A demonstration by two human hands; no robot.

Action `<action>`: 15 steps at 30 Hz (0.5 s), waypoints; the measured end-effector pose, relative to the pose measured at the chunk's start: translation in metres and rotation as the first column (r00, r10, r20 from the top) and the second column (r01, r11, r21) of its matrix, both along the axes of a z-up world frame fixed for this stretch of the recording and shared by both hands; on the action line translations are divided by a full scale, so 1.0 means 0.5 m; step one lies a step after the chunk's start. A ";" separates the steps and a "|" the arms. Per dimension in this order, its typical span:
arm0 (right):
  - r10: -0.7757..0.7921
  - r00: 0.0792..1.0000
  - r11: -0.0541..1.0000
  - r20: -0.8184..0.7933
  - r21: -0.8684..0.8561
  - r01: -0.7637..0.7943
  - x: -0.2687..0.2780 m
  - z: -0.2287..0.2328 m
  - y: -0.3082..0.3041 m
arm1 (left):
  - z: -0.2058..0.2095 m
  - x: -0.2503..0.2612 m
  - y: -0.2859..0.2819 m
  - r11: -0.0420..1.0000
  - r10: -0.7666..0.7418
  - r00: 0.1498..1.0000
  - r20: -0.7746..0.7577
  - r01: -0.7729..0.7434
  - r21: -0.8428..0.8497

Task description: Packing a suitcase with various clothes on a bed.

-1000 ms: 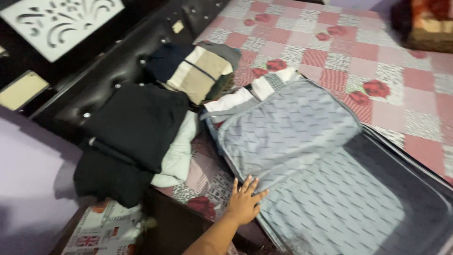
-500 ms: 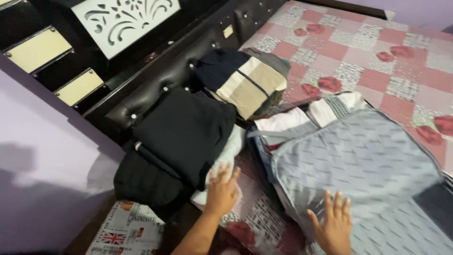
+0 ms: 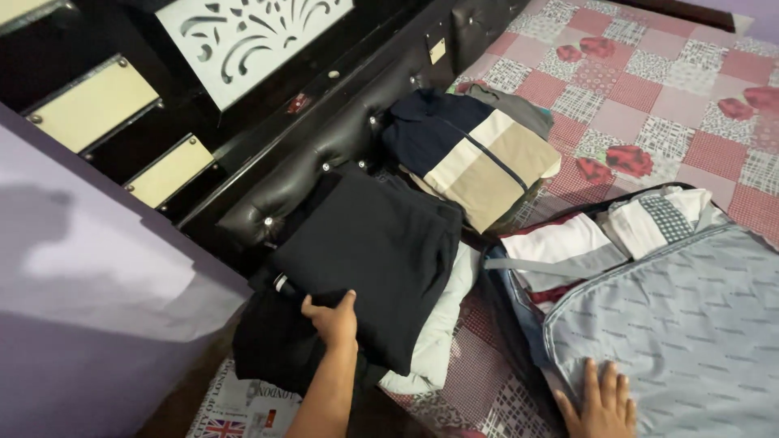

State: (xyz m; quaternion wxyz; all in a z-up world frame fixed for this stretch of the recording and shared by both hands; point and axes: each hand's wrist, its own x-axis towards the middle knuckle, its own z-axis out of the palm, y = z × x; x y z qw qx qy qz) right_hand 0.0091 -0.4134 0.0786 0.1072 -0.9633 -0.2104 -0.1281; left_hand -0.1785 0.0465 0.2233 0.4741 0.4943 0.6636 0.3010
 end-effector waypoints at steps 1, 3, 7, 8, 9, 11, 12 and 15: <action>-0.003 1.000 1.000 0.001 -0.009 0.003 -0.015 0.021 0.022 | -0.009 0.001 0.007 1.000 -0.003 1.000 0.001 0.003 -0.009; 0.079 0.997 0.995 0.019 0.061 -0.080 -0.027 0.063 0.071 | -0.022 0.002 0.017 0.969 0.138 0.966 0.221 -0.085 -0.233; 0.374 0.927 0.920 -0.028 0.139 -0.367 -0.063 0.287 0.276 | -0.030 -0.006 0.044 0.947 0.165 0.906 0.389 -0.035 -0.321; 0.539 0.839 0.819 -0.080 0.283 -0.499 -0.070 0.315 0.332 | -0.022 -0.007 0.047 0.961 0.121 0.866 0.485 0.020 -0.275; 0.689 0.718 0.681 -0.100 0.427 -0.594 -0.076 0.342 0.388 | -0.016 -0.005 0.050 0.972 0.074 0.816 0.574 0.069 -0.223; 0.744 0.648 0.634 -0.166 0.485 -0.603 -0.092 0.396 0.507 | 0.050 -0.013 0.027 0.973 0.045 0.805 0.591 0.097 -0.208; 0.793 0.566 0.584 -0.226 0.545 -0.601 -0.101 0.422 0.568 | 0.083 -0.018 0.018 0.974 0.017 0.795 0.606 0.124 -0.189; 0.841 0.382 0.532 -0.383 0.717 -0.450 -0.099 0.408 0.703 | 0.147 -0.049 0.013 0.972 0.002 0.877 0.481 0.111 -0.207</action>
